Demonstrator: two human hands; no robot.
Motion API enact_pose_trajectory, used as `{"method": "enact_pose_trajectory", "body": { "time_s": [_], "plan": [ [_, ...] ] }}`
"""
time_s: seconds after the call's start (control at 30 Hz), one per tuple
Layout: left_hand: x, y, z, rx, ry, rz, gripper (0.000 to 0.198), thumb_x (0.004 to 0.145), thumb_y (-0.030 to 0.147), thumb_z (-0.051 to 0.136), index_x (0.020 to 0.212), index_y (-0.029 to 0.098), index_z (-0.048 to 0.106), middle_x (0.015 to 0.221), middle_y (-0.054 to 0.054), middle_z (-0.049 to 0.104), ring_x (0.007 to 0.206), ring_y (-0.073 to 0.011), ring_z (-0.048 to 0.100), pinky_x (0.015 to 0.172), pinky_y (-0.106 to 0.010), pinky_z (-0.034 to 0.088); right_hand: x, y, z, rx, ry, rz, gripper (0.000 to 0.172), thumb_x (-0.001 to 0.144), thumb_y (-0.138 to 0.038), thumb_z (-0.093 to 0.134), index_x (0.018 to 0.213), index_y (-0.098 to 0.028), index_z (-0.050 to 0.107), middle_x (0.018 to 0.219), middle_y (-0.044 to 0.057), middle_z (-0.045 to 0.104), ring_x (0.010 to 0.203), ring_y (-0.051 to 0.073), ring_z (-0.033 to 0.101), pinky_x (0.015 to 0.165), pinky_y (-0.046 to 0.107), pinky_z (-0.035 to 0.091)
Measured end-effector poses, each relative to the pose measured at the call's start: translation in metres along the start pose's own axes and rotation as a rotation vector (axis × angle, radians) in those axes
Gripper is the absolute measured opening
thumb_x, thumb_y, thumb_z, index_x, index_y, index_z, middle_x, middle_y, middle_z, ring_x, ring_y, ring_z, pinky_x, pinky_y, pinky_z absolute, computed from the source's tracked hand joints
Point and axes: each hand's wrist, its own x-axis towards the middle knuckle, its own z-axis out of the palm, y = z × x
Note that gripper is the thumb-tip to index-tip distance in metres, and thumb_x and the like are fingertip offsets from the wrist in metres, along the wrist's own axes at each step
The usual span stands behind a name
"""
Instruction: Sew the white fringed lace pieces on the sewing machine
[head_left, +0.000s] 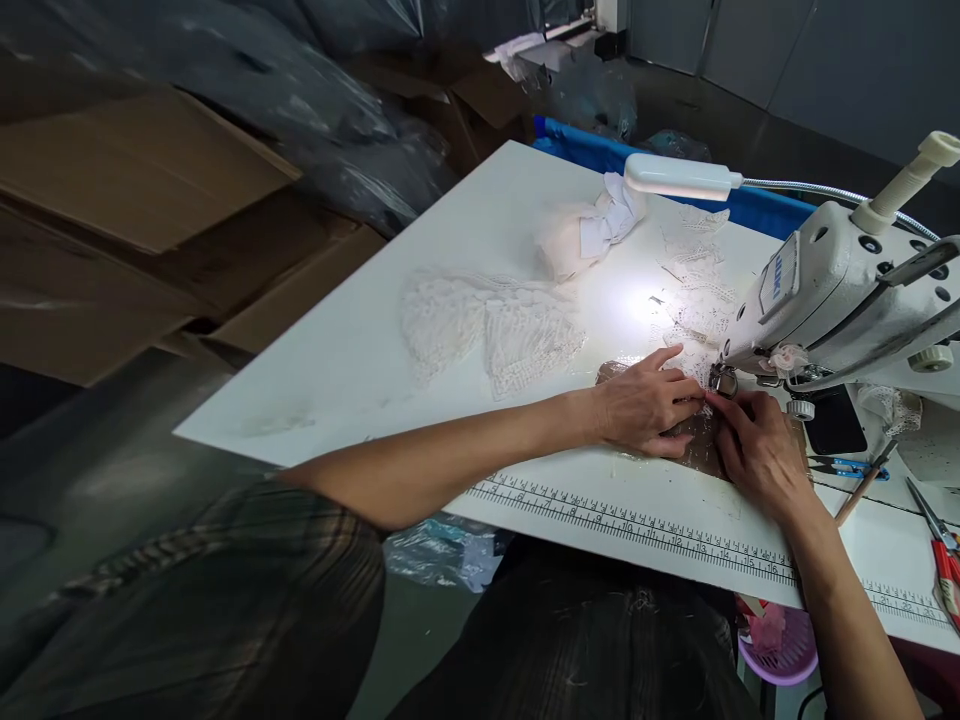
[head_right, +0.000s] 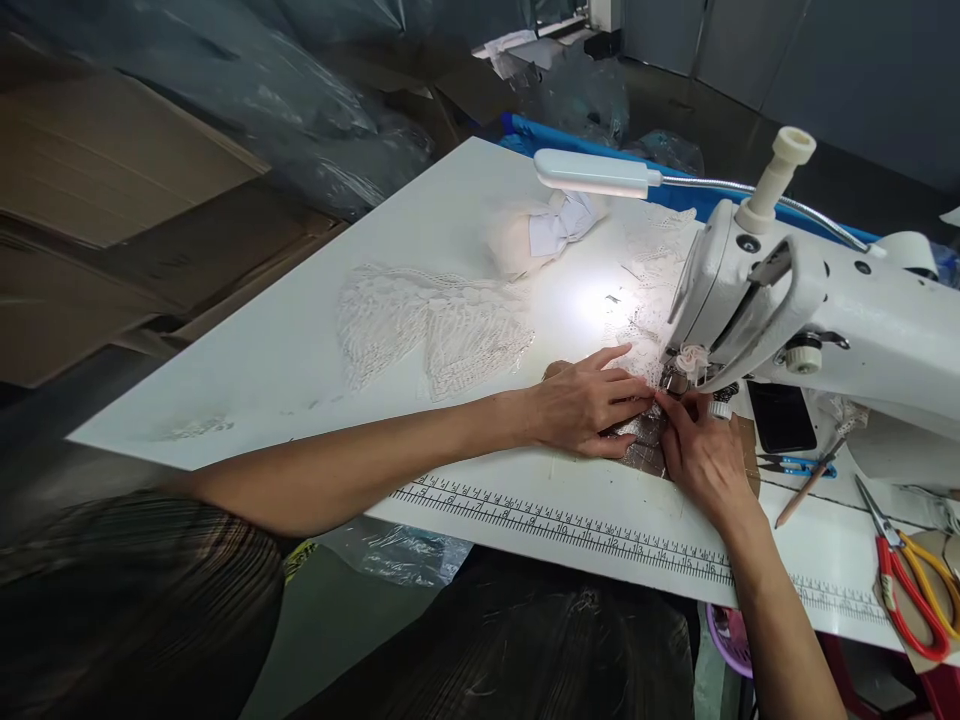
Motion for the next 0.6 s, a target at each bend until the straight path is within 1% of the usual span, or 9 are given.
{"method": "enact_pose_trajectory", "body": {
  "time_s": [0.13,0.3,0.5,0.6],
  "plan": [
    [0.0001,-0.0008,0.0003,-0.004,-0.032,-0.013,0.034,0.093,0.04,0.05,0.105,0.016,0.07,0.11,-0.01,0.069,0.088,-0.0225,0.066,0.11,-0.056,0.035,-0.0012,-0.0003,0.0018,0.035,0.002,0.012,0.04,0.093,-0.026,0.041,0.126,-0.023,0.065,0.1,0.011,0.059,0.079,0.021,0.054,0.07,0.035,0.047],
    [0.0008,-0.0016,0.0001,-0.002,-0.037,-0.012,0.034,0.093,0.04,0.05,0.105,0.015,0.07,0.115,-0.011,0.068,0.092,-0.0233,0.066,0.11,-0.056,0.036,-0.0029,0.0001,0.0025,0.091,0.031,-0.02,0.039,0.094,-0.027,0.042,0.125,-0.024,0.065,0.102,0.011,0.059,0.089,0.023,0.055,0.075,0.037,0.049],
    [0.0023,-0.0043,0.0003,0.006,-0.027,-0.011,0.038,0.093,0.042,0.05,0.104,0.011,0.069,0.115,-0.014,0.066,0.093,-0.0253,0.067,0.107,-0.057,0.039,-0.001,-0.0018,0.0014,0.013,0.017,0.022,0.04,0.095,-0.028,0.04,0.126,-0.022,0.065,0.099,0.011,0.06,0.08,0.021,0.055,0.069,0.035,0.048],
    [0.0025,-0.0048,0.0009,-0.007,-0.031,-0.03,0.036,0.092,0.041,0.053,0.108,0.013,0.068,0.117,-0.014,0.065,0.098,-0.0265,0.066,0.108,-0.058,0.038,-0.0019,-0.0019,0.0022,0.041,0.018,0.005,0.04,0.094,-0.026,0.04,0.125,-0.022,0.065,0.101,0.012,0.06,0.083,0.022,0.055,0.072,0.037,0.049]
  ]
}}
